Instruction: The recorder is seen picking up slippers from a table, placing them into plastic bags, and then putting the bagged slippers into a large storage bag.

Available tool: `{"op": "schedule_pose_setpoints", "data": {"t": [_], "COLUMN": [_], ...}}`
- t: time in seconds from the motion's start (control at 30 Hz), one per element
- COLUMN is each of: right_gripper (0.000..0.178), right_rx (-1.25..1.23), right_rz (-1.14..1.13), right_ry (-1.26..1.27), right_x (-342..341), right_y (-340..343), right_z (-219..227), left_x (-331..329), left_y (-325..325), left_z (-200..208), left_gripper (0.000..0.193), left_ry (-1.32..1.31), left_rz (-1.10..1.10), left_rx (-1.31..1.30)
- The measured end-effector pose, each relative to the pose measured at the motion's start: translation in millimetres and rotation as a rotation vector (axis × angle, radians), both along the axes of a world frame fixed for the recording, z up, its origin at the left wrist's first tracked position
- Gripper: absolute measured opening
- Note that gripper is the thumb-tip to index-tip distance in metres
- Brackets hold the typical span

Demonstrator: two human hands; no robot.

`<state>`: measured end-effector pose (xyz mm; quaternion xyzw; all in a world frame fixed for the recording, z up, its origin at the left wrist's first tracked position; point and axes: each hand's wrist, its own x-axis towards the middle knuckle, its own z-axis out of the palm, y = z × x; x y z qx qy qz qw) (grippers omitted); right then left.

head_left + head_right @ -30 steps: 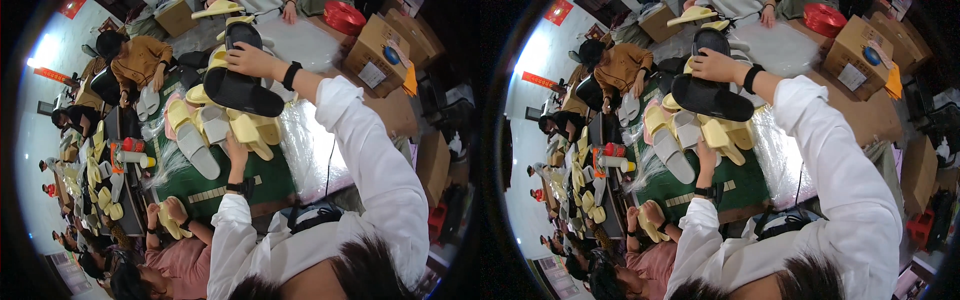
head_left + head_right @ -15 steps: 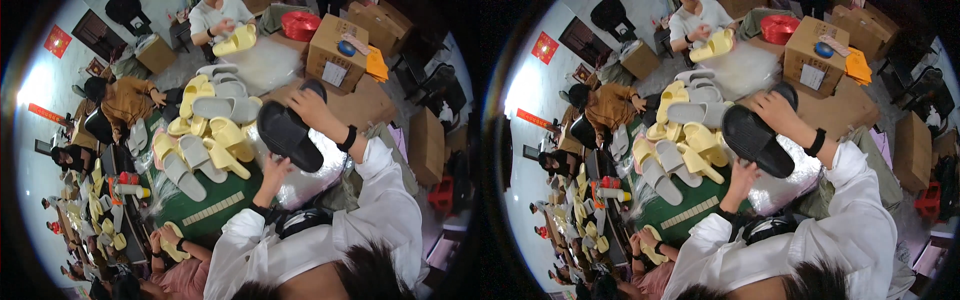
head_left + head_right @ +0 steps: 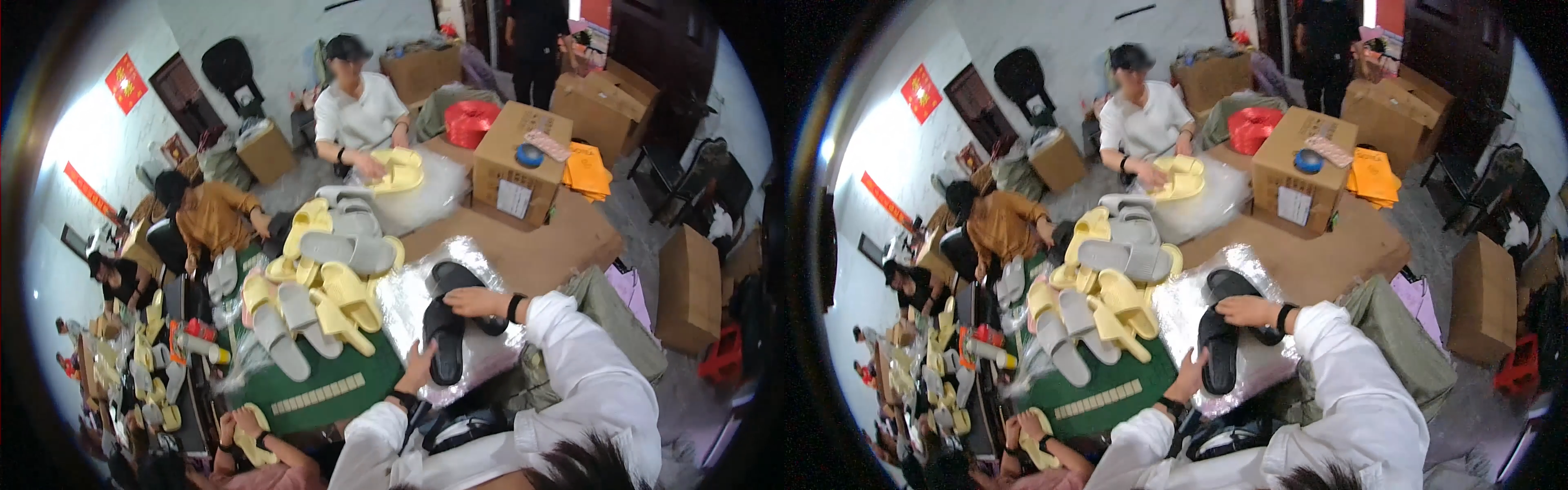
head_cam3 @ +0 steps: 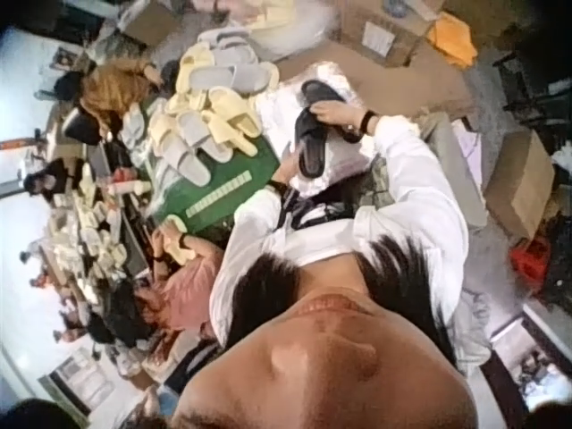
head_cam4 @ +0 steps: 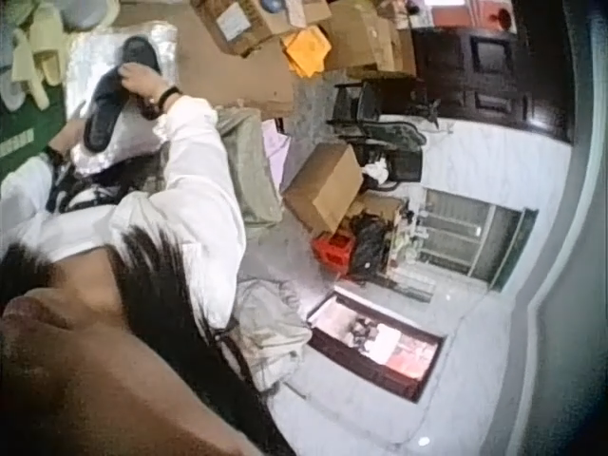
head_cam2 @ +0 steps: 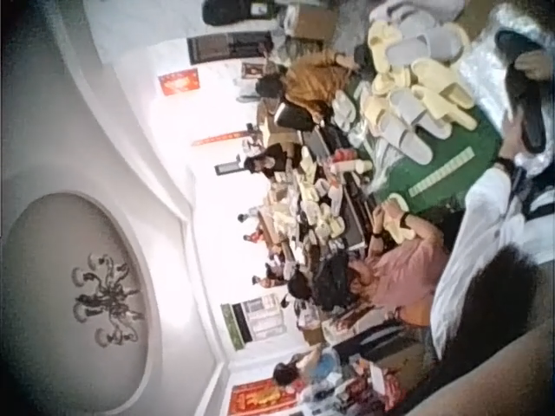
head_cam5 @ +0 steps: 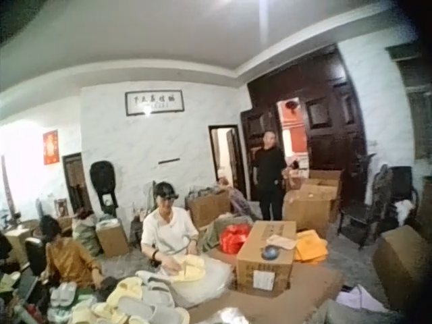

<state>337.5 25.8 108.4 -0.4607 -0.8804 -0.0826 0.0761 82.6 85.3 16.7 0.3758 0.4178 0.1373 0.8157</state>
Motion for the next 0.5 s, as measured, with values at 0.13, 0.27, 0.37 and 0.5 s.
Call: {"op": "schedule_pose_setpoints", "data": {"t": [0.13, 0.27, 0.37, 0.5], "right_gripper": [0.043, 0.043, 0.039, 0.032], "right_rx": [-0.002, 0.150, -0.110, -0.039], "right_rz": [-0.668, -1.261, -1.300, -1.331], "right_ry": [0.270, 1.156, 0.912, 0.786], "right_x": [-58, -122, -153, -141], "right_y": [-23, -60, -81, -63], "right_z": [25, -39, -74, -100], "left_x": [-18, -16, -7, -5], "left_y": [-12, -17, -26, -27], "left_z": [-54, -93, -67, -48], "left_gripper": [0.059, 0.027, 0.027, 0.045], "left_ry": [0.271, 0.326, 0.235, 0.316], "left_rz": [-0.182, -0.024, 0.018, -0.289], "left_rx": [0.458, 0.300, 0.189, 0.356]}}
